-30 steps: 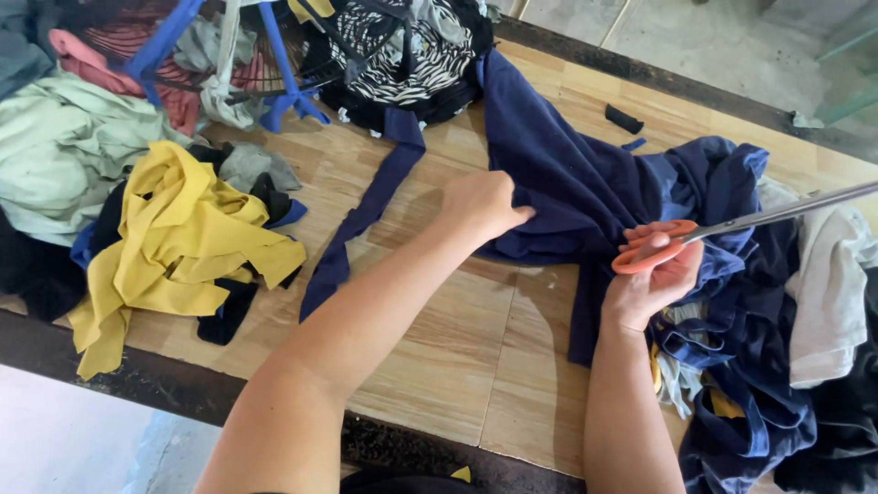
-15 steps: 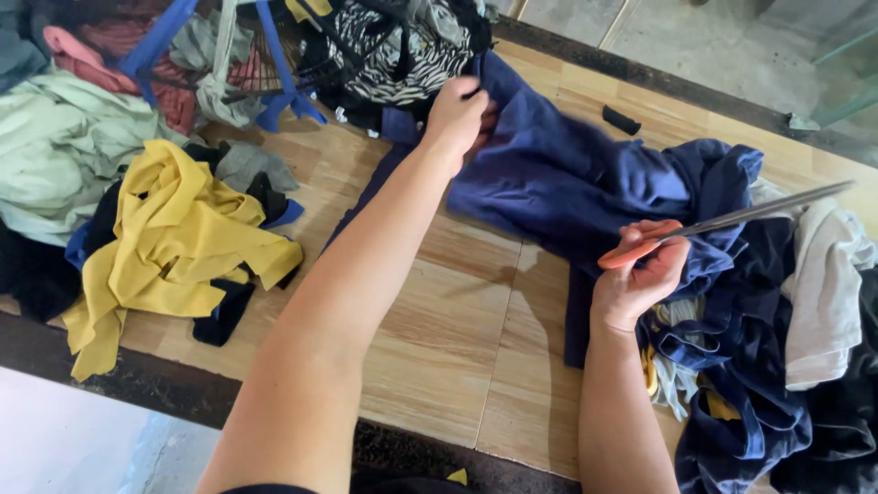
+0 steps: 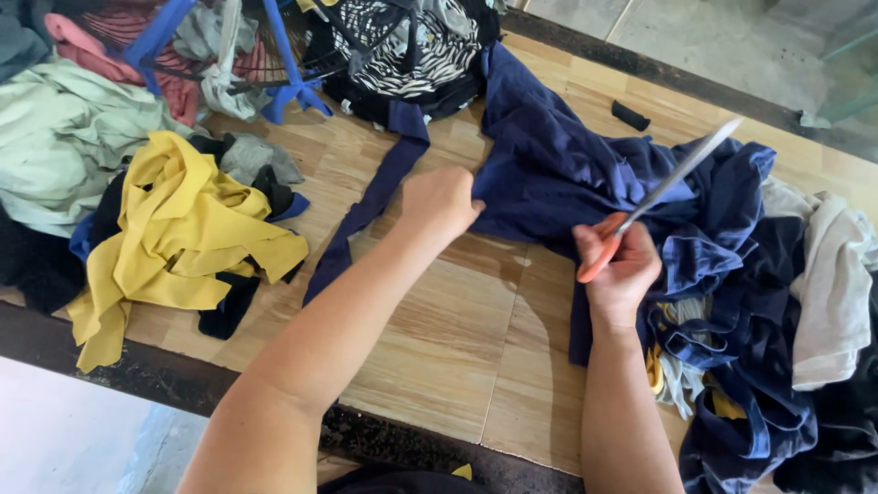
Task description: Cutting long strips from a piece of blue cloth using scissors for rug making.
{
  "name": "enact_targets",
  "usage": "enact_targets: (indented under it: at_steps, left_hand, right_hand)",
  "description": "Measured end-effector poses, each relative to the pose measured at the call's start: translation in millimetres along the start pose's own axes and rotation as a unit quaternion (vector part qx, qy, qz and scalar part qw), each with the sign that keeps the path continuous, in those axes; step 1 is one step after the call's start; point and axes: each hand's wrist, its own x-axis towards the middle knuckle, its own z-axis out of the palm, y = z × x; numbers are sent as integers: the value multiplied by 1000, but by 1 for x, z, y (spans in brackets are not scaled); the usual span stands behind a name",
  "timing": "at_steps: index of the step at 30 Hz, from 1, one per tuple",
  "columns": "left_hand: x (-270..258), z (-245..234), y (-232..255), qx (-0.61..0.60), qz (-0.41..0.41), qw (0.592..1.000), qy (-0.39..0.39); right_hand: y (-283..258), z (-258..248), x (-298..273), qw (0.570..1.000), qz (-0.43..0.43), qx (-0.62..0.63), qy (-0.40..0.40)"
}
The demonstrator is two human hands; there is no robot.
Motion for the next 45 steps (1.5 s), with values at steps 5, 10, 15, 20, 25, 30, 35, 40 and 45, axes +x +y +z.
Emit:
enact_targets:
  at_steps: [5,10,15,20,25,30,35,40,45]
  left_hand:
    - [-7,12,0,-121,22,992,9]
    - [-20,34,-4,-525,-128,833,-120]
    - [-38,37,3,-677,-157,712,-102]
    - [-37,59,5,-766,-187,587,-184]
    - [-35,63,16,-778,-235,565,-144]
    - [-30,93,7,-693,-95,714,20]
    - [-53,78,6,-659,-84,747,10]
    - [-76,64,10,-649,-123,739,-132]
    - [-78,81,4,-646,-58,753,-114]
  right_hand:
    - [-20,20,1,970,-114,-175,-120]
    - [-1,23,1,949,-127,-255,-136]
    - [-12,-3,0,981,-105,-134,-91]
    - [-29,-22,-8,987,-74,-81,-121]
    - [-45,-25,-25,983,-53,-139,-111]
    - [-32,-28,-43,944,-96,-306,-80]
    - [-23,-23,-67,960,-55,-250,-113]
    - [-45,-18,-90,981,139,56,-127]
    - [-65,-17,-108,935,181,187,-242]
